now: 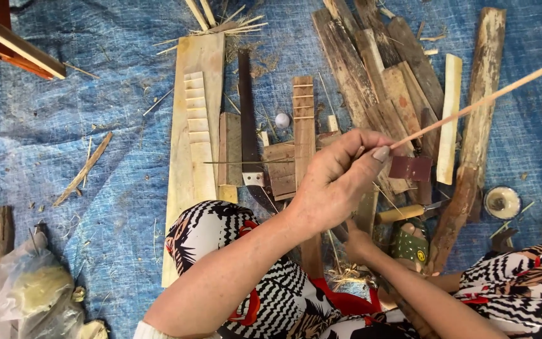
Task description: Gluing and trimming wooden frets onto the neck of a stringed instrument.
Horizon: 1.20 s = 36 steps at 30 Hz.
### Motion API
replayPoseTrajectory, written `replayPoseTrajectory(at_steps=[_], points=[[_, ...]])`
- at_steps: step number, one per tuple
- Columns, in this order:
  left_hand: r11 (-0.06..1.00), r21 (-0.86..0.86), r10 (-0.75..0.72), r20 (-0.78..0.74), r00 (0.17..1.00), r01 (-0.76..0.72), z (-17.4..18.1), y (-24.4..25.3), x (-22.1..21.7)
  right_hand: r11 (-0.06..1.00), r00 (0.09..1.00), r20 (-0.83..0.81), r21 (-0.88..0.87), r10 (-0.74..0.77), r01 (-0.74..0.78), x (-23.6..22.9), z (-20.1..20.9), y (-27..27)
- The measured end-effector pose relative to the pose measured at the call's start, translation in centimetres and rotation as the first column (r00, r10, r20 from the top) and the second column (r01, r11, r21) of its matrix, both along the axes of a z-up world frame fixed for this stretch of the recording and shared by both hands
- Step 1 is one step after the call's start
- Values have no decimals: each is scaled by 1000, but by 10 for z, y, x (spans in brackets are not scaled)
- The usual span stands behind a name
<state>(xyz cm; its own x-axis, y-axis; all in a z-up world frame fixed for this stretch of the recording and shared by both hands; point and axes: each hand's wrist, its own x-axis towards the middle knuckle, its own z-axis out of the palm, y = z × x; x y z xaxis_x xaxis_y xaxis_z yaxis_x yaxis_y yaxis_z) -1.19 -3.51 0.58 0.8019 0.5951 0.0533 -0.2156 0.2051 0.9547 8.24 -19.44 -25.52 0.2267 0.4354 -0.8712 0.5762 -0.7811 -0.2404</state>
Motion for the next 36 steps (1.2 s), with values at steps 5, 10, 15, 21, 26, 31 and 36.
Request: replayPoseTrajectory(at_steps=[5, 10, 15, 21, 26, 31, 36], points=[[997, -16, 76, 9, 997, -76, -3, 6, -2, 935, 913, -204, -41, -354, 353, 12, 67, -8], [992, 50, 114, -3, 993, -114, 0, 8, -8, 778, 732, -332, -10, -595, 628, 32, 123, -50], [973, 138, 194, -50, 980, -186, 3, 12, -6, 613, 621, -628, 274, -470, 741, 56, 202, -89], [978, 168, 140, -95, 986, -123, -8, 6, 16, 393, 254, -941, 326, 224, 860, 63, 282, -61], [968, 249, 48, -101, 994, -22, -2, -3, 19, 401, 3, -967, 108, 254, 910, 61, 290, 4], [974, 228, 43, -146, 988, -9, 4, -1, 8, 457, -59, -976, 45, 211, 888, 70, 276, 18], [944, 329, 45, -171, 984, 14, 11, -1, 3, 436, -42, -983, 41, 178, 899, 68, 270, 19]])
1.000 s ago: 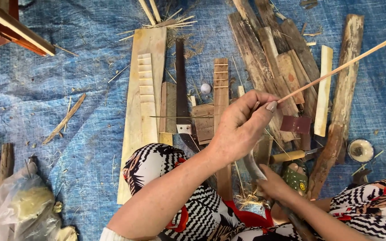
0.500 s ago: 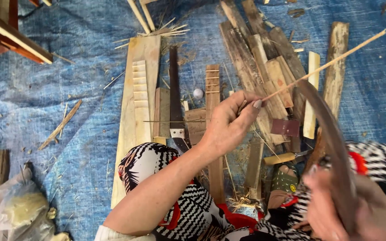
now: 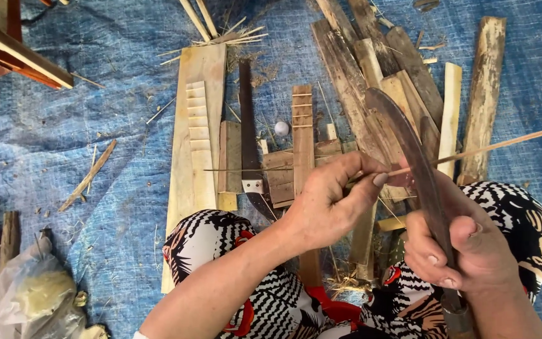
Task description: Gluing and trimming wooden frets onto the neck of a stringed instrument.
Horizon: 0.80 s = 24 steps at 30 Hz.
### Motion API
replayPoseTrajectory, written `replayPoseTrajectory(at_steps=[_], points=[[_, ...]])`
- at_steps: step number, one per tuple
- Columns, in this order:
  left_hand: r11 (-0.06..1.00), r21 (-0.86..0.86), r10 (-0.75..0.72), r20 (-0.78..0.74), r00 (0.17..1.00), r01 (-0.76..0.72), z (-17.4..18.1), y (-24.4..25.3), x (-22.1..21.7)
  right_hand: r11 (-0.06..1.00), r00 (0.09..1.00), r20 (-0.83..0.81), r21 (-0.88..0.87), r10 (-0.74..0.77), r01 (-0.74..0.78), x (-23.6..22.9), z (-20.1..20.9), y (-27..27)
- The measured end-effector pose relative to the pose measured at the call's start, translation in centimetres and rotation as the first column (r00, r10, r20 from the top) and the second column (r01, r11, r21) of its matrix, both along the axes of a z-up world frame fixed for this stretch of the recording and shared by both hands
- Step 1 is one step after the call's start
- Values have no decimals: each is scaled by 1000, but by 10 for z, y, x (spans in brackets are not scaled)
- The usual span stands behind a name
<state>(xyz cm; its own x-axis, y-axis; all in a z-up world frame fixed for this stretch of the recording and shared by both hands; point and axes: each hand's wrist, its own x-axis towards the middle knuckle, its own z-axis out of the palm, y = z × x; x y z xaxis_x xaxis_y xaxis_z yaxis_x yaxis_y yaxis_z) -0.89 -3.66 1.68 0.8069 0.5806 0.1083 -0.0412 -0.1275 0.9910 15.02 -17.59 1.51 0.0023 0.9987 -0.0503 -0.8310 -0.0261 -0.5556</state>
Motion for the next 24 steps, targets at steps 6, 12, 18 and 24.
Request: replayPoseTrajectory(at_steps=[6, 12, 18, 24], points=[[1000, -18, 25, 21, 999, -25, 12, -4, -2, 1000, 1000, 26, -7, -7, 7, -5, -5, -1], [999, -46, 12, 60, 998, -10, 11, -7, -2, 1000, 999, 32, -11, -26, 26, -5, -9, -4], [1000, -26, 16, 73, 997, -14, 11, -8, -2, 999, 999, 28, -14, -30, 31, -5, -11, -5], [999, -27, 21, 75, 997, -19, 14, -8, -4, 999, 997, 60, -31, -41, 43, -6, -13, -6]])
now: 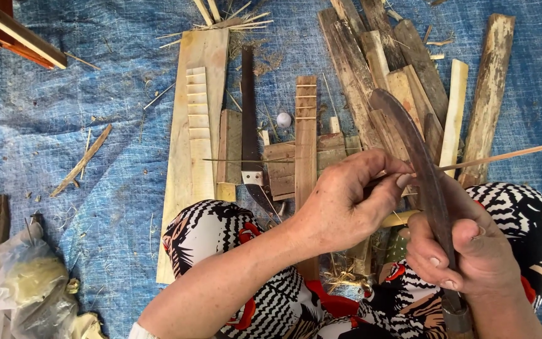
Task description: Gluing and trimming wooden frets onto the neck of a stringed instrument.
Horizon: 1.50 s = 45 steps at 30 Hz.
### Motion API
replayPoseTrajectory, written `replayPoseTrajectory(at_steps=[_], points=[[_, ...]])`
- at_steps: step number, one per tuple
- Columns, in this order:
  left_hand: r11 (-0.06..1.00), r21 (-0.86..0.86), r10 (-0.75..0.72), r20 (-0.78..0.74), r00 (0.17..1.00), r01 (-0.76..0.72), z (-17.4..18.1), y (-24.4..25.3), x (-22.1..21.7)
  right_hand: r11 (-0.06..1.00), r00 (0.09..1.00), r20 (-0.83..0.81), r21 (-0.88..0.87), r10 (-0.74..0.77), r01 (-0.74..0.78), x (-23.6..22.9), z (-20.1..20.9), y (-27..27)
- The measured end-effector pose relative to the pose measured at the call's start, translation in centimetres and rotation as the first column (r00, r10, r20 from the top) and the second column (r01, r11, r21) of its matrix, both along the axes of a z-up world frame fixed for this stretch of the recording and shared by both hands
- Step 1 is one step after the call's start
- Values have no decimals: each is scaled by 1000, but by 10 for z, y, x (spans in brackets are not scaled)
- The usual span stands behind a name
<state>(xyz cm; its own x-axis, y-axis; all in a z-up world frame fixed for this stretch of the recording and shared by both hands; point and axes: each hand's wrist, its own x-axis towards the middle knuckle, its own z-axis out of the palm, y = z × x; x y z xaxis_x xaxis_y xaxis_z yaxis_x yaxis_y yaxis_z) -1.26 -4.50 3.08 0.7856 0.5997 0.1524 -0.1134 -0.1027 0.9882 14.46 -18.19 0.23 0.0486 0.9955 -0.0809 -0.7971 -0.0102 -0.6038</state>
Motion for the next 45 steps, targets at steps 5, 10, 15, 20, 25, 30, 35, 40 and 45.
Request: replayPoseTrajectory(at_steps=[5, 10, 15, 20, 25, 30, 35, 40, 45], points=[[1000, -1, 5, -27, 1000, -5, 1, 0, 0, 1000, 1000, 9, 13, 3, -3, 0, -2, 1], [1000, -12, 12, -24, 1000, -12, 0, -1, -1, 1000, 999, 39, -10, -14, 14, -2, 1, 2], [999, 42, 17, -1, 1000, -17, -4, 0, 0, 1000, 1000, 11, 6, -15, 15, -3, 0, 3], [989, 131, 58, 93, 994, -71, -10, -5, 3, 999, 999, 31, 33, -43, 42, -5, 1, 1], [963, 239, 81, 175, 981, -122, -23, -8, 9, 996, 999, 18, 85, -39, 37, -3, -4, -1], [943, 302, 74, 211, 975, -137, -19, -12, 7, 994, 998, -4, 90, -57, 57, -3, -5, -6], [927, 351, 76, 168, 983, -132, -13, -14, 6, 992, 996, 6, 90, -88, 87, -4, -1, -5], [894, 424, 69, 192, 979, -146, -22, -17, 11, 993, 997, 19, 88, -79, 77, -2, -1, -3], [868, 483, 46, 147, 988, -112, -24, -20, 8, 993, 998, -9, 104, -57, 57, -2, -1, -1]])
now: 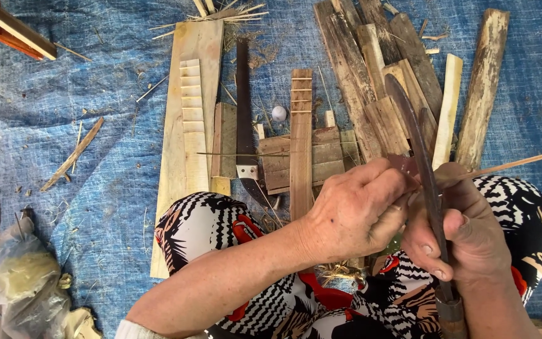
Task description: Gluing and trimming wooden frets onto the neck of a stringed instrument.
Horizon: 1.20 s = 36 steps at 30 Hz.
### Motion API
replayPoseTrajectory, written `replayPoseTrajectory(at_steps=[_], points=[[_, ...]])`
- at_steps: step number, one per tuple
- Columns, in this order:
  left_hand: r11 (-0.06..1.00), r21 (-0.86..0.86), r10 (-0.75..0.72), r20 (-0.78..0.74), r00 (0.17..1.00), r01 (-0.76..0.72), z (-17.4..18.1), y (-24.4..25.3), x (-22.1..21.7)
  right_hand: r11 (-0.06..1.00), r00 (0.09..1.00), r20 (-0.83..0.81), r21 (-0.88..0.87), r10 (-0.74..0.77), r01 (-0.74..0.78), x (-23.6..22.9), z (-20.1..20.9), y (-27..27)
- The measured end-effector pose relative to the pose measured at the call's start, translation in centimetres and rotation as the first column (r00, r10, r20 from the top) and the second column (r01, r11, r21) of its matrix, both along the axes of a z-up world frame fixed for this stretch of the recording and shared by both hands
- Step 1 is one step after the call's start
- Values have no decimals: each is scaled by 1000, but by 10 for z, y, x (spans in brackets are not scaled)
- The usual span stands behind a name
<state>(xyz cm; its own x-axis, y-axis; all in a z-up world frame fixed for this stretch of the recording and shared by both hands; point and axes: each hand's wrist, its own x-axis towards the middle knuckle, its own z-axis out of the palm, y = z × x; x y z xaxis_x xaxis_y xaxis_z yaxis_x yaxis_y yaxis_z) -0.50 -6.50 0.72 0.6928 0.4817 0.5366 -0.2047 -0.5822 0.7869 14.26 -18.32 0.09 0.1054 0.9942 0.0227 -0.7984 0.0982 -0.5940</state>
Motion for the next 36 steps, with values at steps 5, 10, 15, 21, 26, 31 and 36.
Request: replayPoseTrajectory(at_steps=[5, 10, 15, 21, 26, 31, 36], points=[[963, 252, 100, -11, 995, -94, -14, -3, 6, 998, 999, -8, -53, -35, 34, -1, 1, -1], [984, 161, 88, -42, 995, -80, -19, -3, 8, 999, 1000, -13, -48, -11, 10, 0, -3, 2], [968, -236, -77, 28, 997, 82, -11, 9, 3, 997, 998, -20, -41, 67, -67, 6, 2, 3], [889, -449, -146, -98, 984, 87, 11, 17, -5, 996, 997, -27, -53, 66, -67, 5, 2, 1], [848, -525, -165, -127, 978, 75, 12, 19, -5, 997, 999, -8, -61, 38, -39, 5, -2, 1], [860, -505, -141, -111, 984, 67, 12, 19, -6, 997, 999, -5, -58, 49, -49, 5, -5, 2], [875, -483, -133, -156, 979, 42, 14, 20, -7, 998, 999, 9, -34, 54, -53, 4, -7, 4]])
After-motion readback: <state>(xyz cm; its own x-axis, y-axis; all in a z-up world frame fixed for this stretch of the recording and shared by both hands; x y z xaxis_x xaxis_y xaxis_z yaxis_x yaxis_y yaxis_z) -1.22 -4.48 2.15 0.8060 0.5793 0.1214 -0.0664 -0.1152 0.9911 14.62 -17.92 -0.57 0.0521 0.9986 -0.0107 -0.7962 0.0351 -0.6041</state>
